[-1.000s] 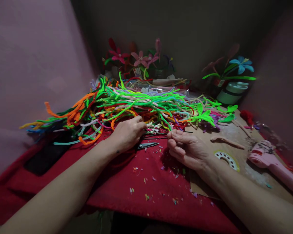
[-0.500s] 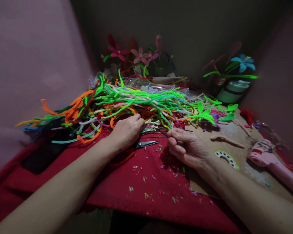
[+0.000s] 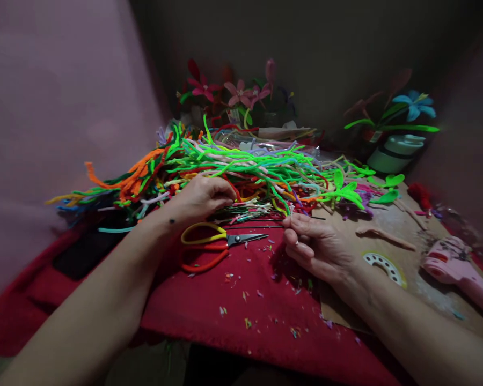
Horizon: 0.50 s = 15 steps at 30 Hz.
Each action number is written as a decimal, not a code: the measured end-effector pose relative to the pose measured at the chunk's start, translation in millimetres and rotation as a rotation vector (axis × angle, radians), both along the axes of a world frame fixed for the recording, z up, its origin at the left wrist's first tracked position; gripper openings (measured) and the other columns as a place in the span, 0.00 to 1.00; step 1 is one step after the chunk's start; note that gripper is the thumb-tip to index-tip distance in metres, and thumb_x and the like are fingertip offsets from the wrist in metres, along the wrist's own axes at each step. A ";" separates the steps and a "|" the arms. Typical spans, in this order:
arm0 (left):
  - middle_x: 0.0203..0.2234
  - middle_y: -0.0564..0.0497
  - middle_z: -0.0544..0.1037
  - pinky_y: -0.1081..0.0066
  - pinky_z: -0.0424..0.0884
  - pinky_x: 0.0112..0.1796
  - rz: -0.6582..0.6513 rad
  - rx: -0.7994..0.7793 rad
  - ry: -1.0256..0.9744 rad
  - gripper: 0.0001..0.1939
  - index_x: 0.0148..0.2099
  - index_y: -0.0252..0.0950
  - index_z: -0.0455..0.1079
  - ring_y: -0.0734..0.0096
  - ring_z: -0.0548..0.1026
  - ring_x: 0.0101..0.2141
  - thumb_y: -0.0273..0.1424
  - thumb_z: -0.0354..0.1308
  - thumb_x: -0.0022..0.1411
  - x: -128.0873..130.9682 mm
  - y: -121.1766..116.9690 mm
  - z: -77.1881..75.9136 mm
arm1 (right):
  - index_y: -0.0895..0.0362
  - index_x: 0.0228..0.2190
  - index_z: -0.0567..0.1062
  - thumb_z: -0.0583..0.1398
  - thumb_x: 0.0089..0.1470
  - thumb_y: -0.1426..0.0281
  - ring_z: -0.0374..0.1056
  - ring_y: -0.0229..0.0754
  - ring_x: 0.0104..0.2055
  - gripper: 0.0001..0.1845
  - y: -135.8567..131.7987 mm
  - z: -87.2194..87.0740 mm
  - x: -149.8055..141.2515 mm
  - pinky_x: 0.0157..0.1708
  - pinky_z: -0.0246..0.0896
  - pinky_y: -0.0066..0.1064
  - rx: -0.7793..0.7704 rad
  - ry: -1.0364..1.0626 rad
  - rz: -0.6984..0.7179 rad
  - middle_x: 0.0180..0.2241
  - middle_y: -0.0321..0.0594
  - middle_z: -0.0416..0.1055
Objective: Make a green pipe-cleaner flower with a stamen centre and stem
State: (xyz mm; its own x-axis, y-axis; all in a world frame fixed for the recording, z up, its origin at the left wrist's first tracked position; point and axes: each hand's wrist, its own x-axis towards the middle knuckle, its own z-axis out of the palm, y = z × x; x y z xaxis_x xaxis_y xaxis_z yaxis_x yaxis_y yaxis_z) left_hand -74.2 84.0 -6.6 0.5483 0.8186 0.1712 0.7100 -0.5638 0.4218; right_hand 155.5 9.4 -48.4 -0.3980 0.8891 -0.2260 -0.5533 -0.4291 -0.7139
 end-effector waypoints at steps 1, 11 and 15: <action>0.27 0.51 0.76 0.73 0.64 0.32 0.012 -0.039 -0.031 0.08 0.33 0.35 0.74 0.71 0.71 0.29 0.31 0.55 0.53 -5.0 -0.3 5.8 | 0.61 0.23 0.75 0.63 0.39 0.74 0.50 0.25 0.11 0.04 0.0 0.0 0.0 0.11 0.43 0.19 -0.004 0.001 -0.002 0.16 0.34 0.69; 0.21 0.54 0.75 0.75 0.60 0.26 -0.032 -0.146 0.204 0.07 0.29 0.38 0.75 0.74 0.70 0.24 0.30 0.56 0.52 -10.7 -3.5 8.2 | 0.61 0.23 0.75 0.63 0.40 0.73 0.49 0.25 0.11 0.03 -1.7 -3.6 -0.3 0.11 0.43 0.19 -0.017 -0.028 -0.035 0.17 0.37 0.71; 0.26 0.50 0.77 0.73 0.59 0.26 -0.059 -0.003 0.357 0.08 0.30 0.38 0.75 0.70 0.71 0.26 0.32 0.55 0.52 -0.2 -5.5 -6.6 | 0.61 0.23 0.75 0.63 0.41 0.74 0.50 0.25 0.11 0.03 -1.7 -2.8 -0.5 0.10 0.44 0.19 -0.023 -0.008 -0.025 0.18 0.37 0.71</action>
